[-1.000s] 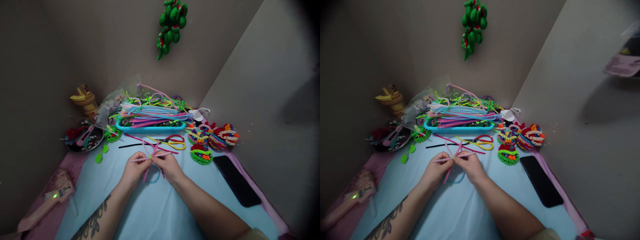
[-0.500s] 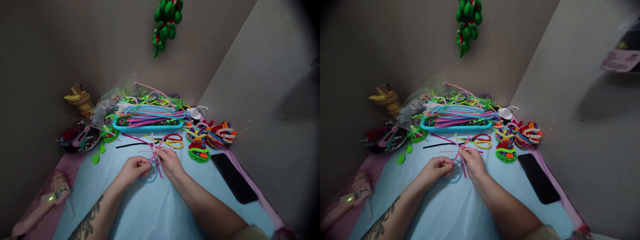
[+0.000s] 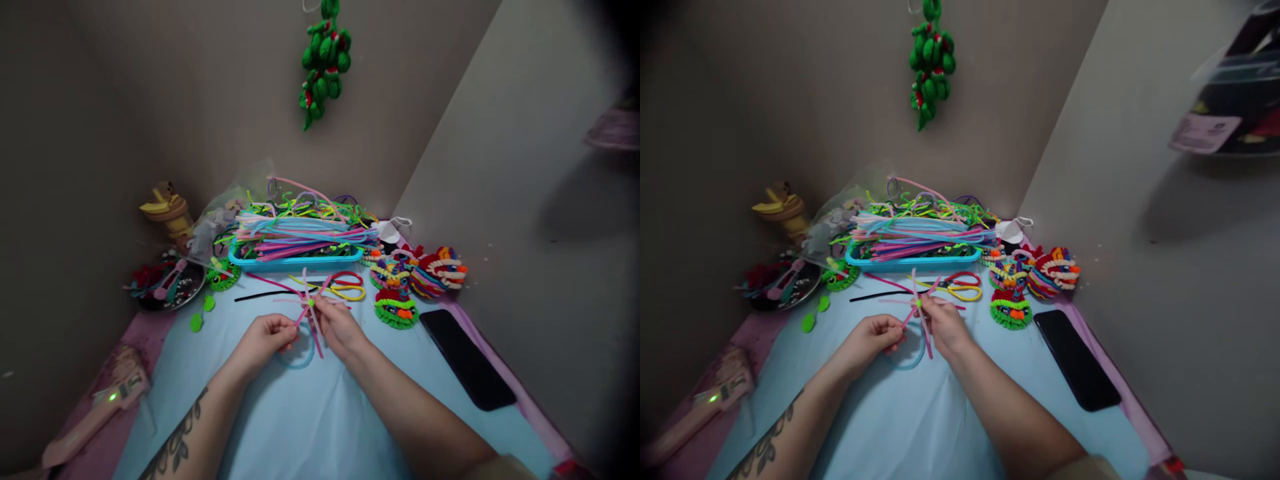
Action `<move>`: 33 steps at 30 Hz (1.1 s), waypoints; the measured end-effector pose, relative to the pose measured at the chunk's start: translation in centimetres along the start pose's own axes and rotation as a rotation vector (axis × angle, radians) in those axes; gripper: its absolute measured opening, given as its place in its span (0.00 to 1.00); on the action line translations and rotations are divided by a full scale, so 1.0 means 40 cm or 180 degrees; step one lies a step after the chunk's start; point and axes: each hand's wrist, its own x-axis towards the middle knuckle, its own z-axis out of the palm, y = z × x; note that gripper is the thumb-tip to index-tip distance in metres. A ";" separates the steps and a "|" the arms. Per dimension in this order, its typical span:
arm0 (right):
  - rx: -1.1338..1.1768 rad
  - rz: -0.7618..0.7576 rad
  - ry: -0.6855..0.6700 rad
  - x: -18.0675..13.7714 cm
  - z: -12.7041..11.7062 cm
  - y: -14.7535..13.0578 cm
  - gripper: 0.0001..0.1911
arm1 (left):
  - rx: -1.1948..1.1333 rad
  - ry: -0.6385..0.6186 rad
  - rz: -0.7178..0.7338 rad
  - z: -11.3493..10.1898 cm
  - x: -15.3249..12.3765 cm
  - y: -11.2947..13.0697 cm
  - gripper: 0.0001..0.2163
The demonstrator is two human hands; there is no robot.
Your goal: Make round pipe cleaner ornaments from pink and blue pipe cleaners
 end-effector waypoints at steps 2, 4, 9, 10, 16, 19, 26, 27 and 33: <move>0.0106 -0.0039 -0.0066 -0.003 0.003 -0.006 0.15 | -0.0024 0.0006 -0.0019 -0.001 0.000 0.003 0.14; 0.0139 -0.0066 -0.0137 -0.006 0.005 -0.008 0.14 | -0.0030 -0.0010 -0.0023 -0.002 0.001 0.003 0.14; 0.0019 -0.0159 -0.0069 0.000 0.001 -0.001 0.12 | 0.0034 -0.0066 -0.0010 -0.005 0.004 -0.001 0.15; -0.0020 -0.0173 -0.0071 0.003 0.000 0.002 0.12 | 0.0057 -0.0072 -0.0010 -0.005 0.004 -0.001 0.15; -0.0646 -0.0686 0.0070 0.001 0.002 0.004 0.09 | -0.0219 0.0181 0.0354 0.008 0.001 0.010 0.23; -0.1939 -0.2198 0.0408 -0.027 -0.002 -0.022 0.04 | -0.0464 0.0482 0.0695 0.009 -0.001 0.018 0.26; -0.4247 -0.5479 0.0345 -0.101 -0.015 -0.091 0.13 | -0.0646 0.0716 0.0815 0.007 -0.002 0.014 0.22; -0.4334 -0.5625 0.0347 -0.108 -0.010 -0.100 0.13 | -0.0687 0.0694 0.0844 0.010 -0.003 0.013 0.21; -0.4267 -0.6276 -0.0023 -0.112 0.024 -0.166 0.12 | -0.1246 0.0281 0.0972 0.032 -0.043 0.052 0.16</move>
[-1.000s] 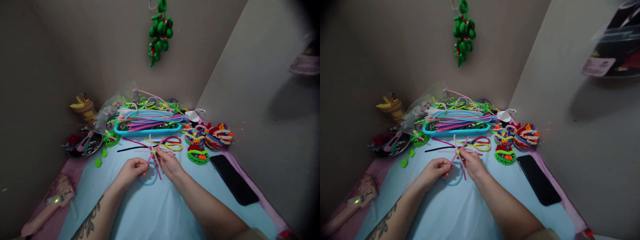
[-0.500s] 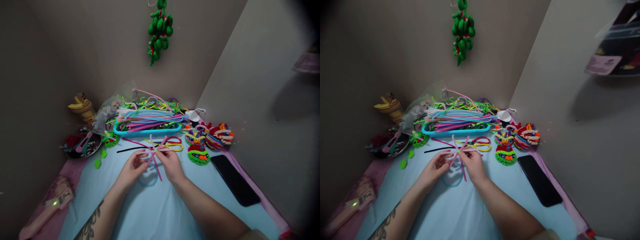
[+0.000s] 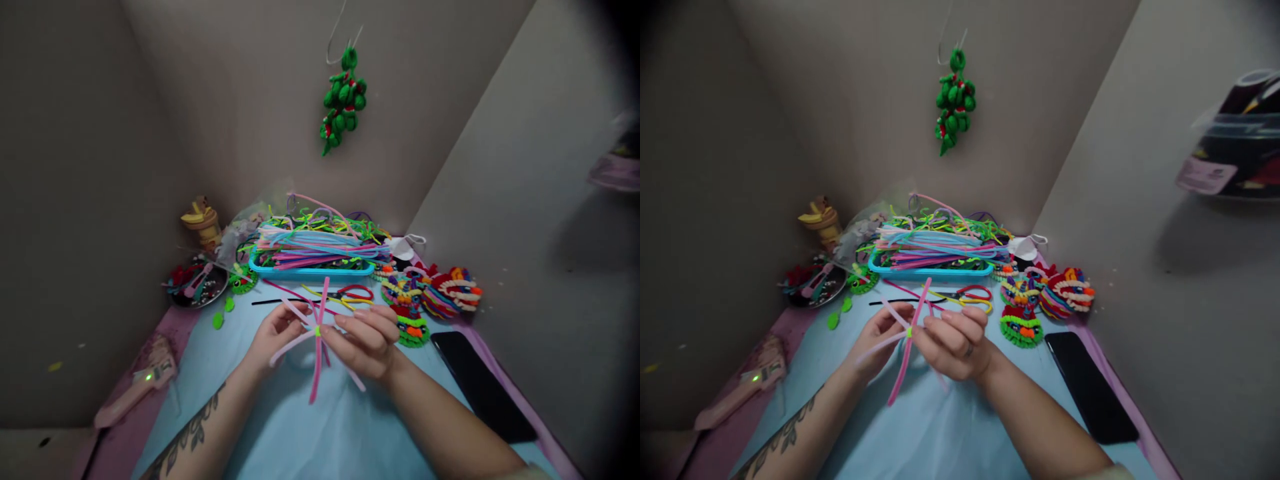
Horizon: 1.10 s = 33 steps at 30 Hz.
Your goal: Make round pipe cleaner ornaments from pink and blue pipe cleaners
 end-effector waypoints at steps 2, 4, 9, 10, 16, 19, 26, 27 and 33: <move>0.0118 -0.0118 0.0063 0.014 0.009 0.018 0.11 | -0.0365 -0.0430 -0.0071 0.018 -0.011 0.032 0.17; 0.0179 -0.0166 0.0082 0.023 0.026 0.035 0.10 | -0.0508 -0.0737 -0.0052 0.033 -0.017 0.065 0.19; 0.0184 -0.0031 -0.0022 0.039 0.084 0.066 0.11 | -0.0457 -0.0364 0.0028 0.046 0.010 0.120 0.15; 0.0213 0.0018 -0.0045 0.041 0.094 0.072 0.12 | -0.0424 -0.0292 0.0048 0.046 0.022 0.126 0.14; 0.0467 0.0511 -0.0253 0.062 0.138 0.117 0.16 | -0.0097 -0.0089 0.0172 0.057 0.119 0.151 0.14; 0.0978 0.1209 -0.0253 0.071 0.155 0.129 0.09 | 0.0635 -0.0235 0.0203 0.056 0.169 0.167 0.14; 0.3381 0.4729 -0.0122 0.058 0.231 0.110 0.10 | 0.1585 0.0102 0.0830 0.036 0.223 0.177 0.18; 0.3563 0.4984 -0.0113 0.054 0.240 0.105 0.11 | 0.1531 0.0039 0.0770 0.036 0.226 0.174 0.19; 0.4116 0.4843 -0.0560 0.041 0.264 0.092 0.12 | 0.1071 0.0371 0.0417 0.046 0.245 0.150 0.17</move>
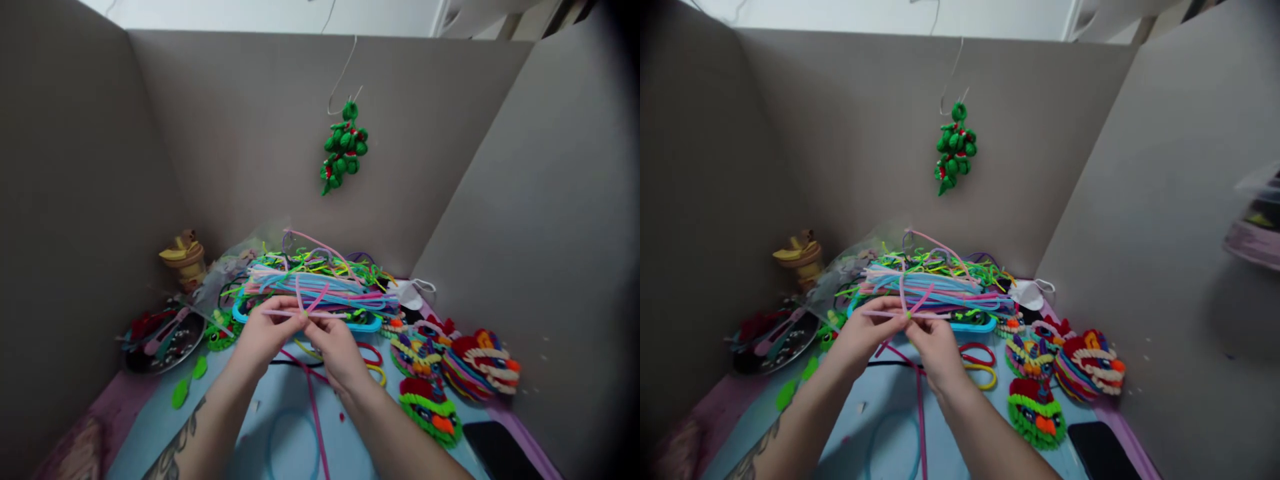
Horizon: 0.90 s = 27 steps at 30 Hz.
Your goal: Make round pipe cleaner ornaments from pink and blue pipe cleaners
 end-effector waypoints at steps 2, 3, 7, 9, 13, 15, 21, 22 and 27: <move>-0.0156 -0.0086 0.0005 0.002 -0.010 0.004 0.12 | -0.0062 0.0135 0.0002 -0.003 0.007 -0.003 0.18; -0.0257 -0.0150 0.0109 0.003 -0.018 0.004 0.13 | -0.0094 0.0204 0.0032 -0.008 0.011 -0.003 0.18; -0.0979 -0.0868 0.0690 0.005 -0.055 -0.016 0.22 | -0.0041 0.0404 0.0128 -0.032 0.019 0.002 0.20; -0.1700 -0.1111 0.0584 0.002 -0.065 -0.035 0.17 | 0.0081 0.0314 0.0158 -0.039 0.020 0.003 0.19; -0.2210 -0.0985 0.0096 -0.005 -0.065 -0.058 0.07 | 0.0166 -0.0010 0.0195 -0.030 0.019 -0.009 0.18; -0.2071 -0.0720 0.0052 -0.004 -0.063 -0.055 0.08 | 0.0130 -0.0111 0.0173 -0.023 0.018 -0.017 0.19; -0.1455 -0.0147 -0.0035 0.011 -0.071 -0.022 0.10 | 0.0231 -0.0317 0.0157 -0.018 0.017 -0.025 0.18; -0.1381 -0.0088 -0.0064 0.013 -0.072 -0.019 0.10 | 0.0254 -0.0340 0.0146 -0.020 0.017 -0.026 0.18; -0.0880 0.0154 -0.0543 0.016 -0.073 -0.009 0.12 | 0.0313 -0.0269 -0.0051 -0.026 0.020 -0.028 0.20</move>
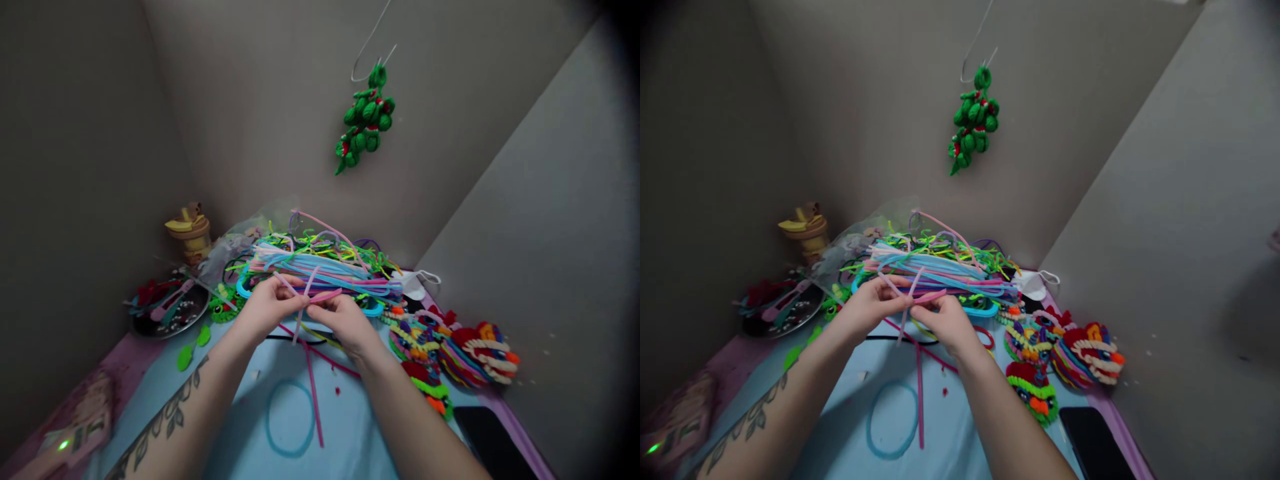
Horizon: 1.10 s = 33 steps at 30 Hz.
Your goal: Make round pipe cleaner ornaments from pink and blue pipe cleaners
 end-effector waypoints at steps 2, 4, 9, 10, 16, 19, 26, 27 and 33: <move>0.0102 0.0024 -0.0159 -0.001 0.002 0.000 0.12 | -0.0019 0.0015 -0.0098 -0.003 0.001 0.001 0.21; 0.0148 0.0009 -0.0233 -0.003 0.004 -0.001 0.13 | -0.0082 0.0014 -0.0186 -0.006 0.000 0.004 0.21; 0.0222 -0.0209 -0.0395 -0.003 0.010 0.000 0.13 | -0.0346 -0.0092 -0.0332 -0.016 -0.004 0.012 0.22; 0.0229 -0.0247 -0.0421 -0.003 0.011 0.002 0.13 | -0.0371 -0.0105 -0.0359 -0.018 -0.004 0.014 0.22; -0.0141 -0.0374 -0.0450 -0.008 0.013 0.015 0.12 | -0.0539 -0.0135 -0.0487 -0.037 0.002 0.006 0.21; -0.0512 -0.0611 -0.0442 -0.012 0.013 0.014 0.11 | -0.0645 -0.0217 -0.0524 -0.049 0.008 -0.007 0.21; -0.1193 -0.1226 -0.0521 -0.022 0.011 -0.004 0.06 | -0.0849 -0.0295 -0.0661 -0.063 0.015 -0.015 0.19; -0.1234 -0.1288 -0.0566 -0.024 0.011 -0.007 0.06 | -0.0868 -0.0276 -0.0673 -0.066 0.016 -0.013 0.18; -0.1431 -0.1615 -0.0736 -0.024 0.011 -0.011 0.05 | -0.0922 -0.0222 -0.0676 -0.088 0.019 -0.007 0.18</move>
